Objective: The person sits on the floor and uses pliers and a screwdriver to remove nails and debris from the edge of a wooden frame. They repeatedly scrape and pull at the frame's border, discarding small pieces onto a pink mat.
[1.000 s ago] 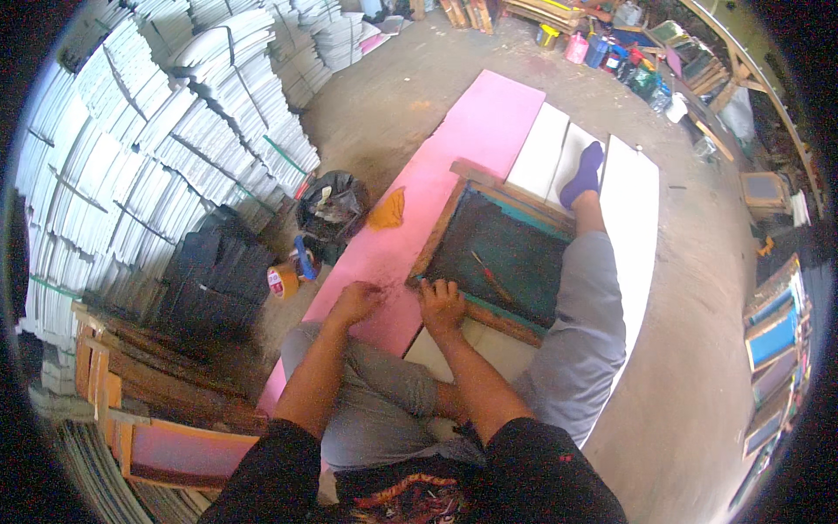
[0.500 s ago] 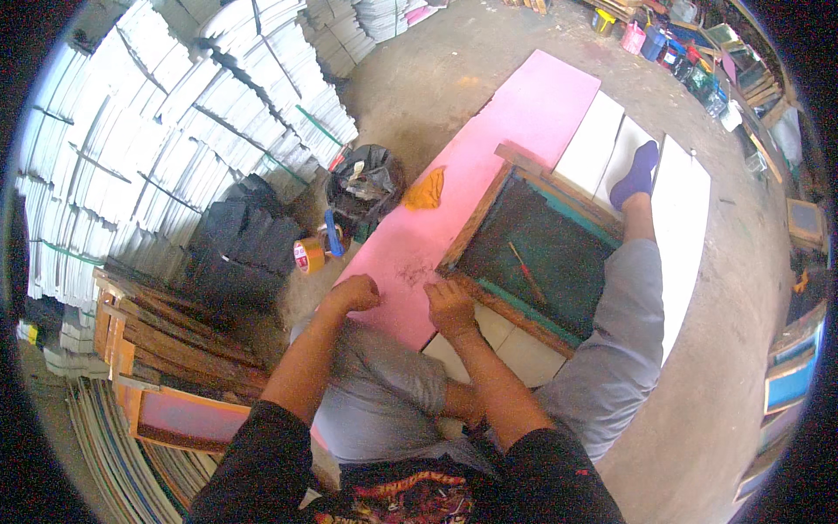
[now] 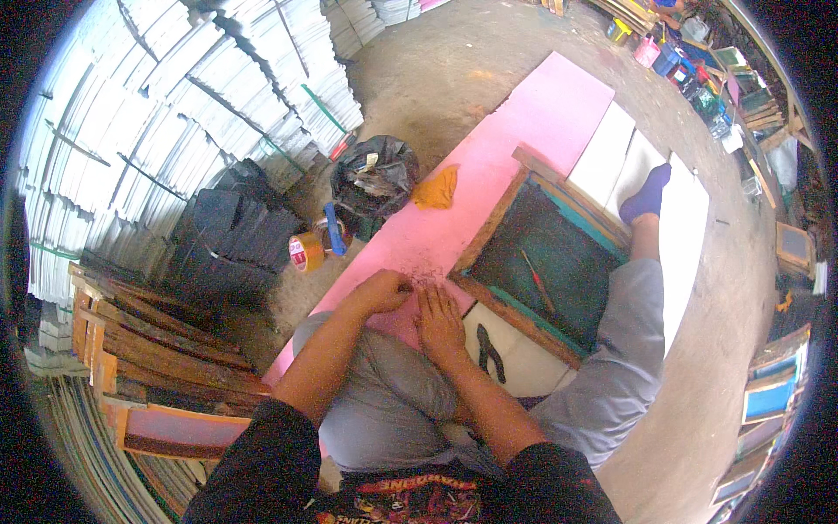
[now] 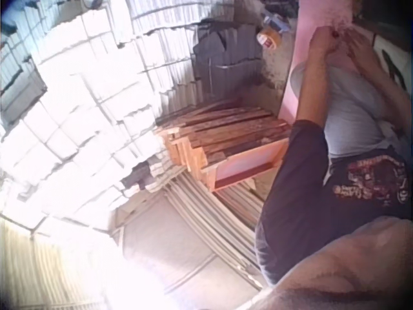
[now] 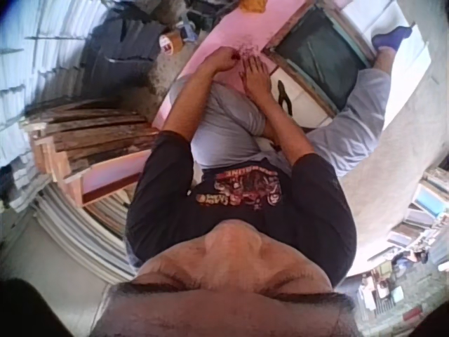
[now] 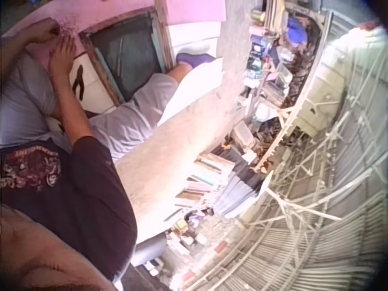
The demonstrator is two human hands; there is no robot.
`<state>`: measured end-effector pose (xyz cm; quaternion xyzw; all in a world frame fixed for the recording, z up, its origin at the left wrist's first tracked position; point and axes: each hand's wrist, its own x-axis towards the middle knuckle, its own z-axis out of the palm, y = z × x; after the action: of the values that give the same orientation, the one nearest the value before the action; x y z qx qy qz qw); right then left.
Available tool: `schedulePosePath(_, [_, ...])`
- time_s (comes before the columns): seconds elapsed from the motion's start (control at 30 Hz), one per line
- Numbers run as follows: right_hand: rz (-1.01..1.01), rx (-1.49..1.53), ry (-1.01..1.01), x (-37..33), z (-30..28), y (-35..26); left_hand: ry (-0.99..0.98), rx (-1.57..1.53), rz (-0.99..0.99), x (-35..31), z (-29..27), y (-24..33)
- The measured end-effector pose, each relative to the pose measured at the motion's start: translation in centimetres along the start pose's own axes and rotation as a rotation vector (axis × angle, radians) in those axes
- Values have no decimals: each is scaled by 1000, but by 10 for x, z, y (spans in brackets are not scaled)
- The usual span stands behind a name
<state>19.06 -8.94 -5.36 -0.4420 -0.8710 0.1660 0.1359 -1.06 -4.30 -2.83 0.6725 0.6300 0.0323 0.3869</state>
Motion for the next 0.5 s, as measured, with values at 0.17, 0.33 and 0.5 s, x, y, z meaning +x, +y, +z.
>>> schedulePosePath(0.17, [-125, -42, -159, -29, -16, 14, 154, 48, -276, -8, -30, 11])
schedulePosePath(0.33, [-129, -105, -173, -28, -18, 1, 554, 185, -296, 1, -10, -8])
schedulePosePath(0.5, [-151, -191, -299, 15, -15, -15, 520, 56, -393, -2, -27, -12])
